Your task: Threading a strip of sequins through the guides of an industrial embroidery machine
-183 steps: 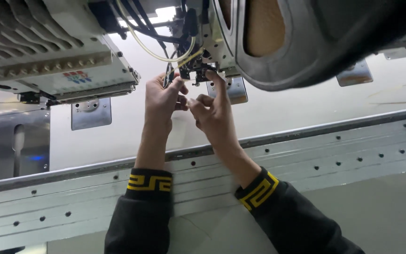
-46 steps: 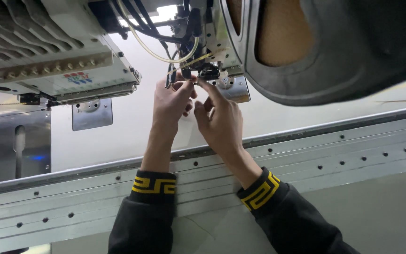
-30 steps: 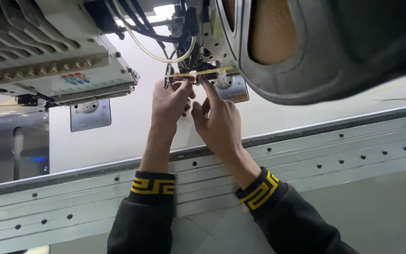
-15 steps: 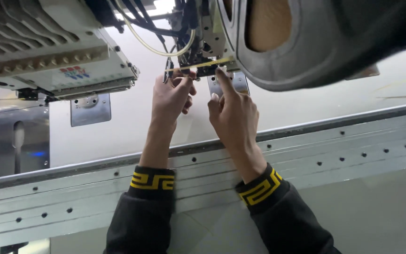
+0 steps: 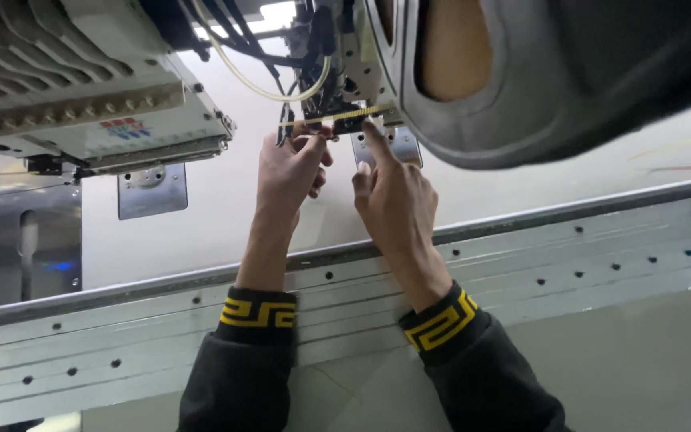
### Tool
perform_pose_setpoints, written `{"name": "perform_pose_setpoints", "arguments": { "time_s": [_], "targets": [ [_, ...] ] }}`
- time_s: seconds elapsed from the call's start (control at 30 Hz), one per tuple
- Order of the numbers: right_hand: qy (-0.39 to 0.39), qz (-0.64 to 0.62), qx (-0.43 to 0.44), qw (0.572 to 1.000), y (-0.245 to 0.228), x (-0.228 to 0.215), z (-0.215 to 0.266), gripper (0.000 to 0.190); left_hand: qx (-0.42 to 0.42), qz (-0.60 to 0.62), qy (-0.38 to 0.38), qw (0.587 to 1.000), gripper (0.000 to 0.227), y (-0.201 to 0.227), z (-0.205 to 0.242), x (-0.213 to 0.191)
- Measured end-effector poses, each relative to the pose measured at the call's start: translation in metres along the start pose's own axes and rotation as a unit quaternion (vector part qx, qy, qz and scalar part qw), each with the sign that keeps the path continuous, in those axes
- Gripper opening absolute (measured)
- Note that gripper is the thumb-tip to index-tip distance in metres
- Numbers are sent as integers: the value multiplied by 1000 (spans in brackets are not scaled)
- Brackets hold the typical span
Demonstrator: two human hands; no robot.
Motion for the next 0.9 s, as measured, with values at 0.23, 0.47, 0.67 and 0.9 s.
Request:
{"name": "perform_pose_setpoints", "arguments": {
  "time_s": [0.23,0.47,0.67,0.9],
  "targets": [
    [40,-28,-22,999,-15,-12,5,48,18,-3,-2,1000,19,2,1,0],
    [62,-3,-57,996,-16,-7,5,22,19,-5,4,1000,20,1,0,-1],
    [20,-21,-78,996,-30,-19,14,26,40,-33,21,998,19,-10,6,-7],
    [94,-65,-119,986,-7,-9,29,27,84,-119,91,985,23,-21,8,-10]
  ]
}}
Point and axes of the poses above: each hand's wrist, its own z-axis away from the middle knuckle, its own x-axis out of the palm, y = z × x, the point moved 4 cm from there along -z, towards the middle knuckle, and after that the axes turned 11 degrees about -x, right-handed, at the moved point
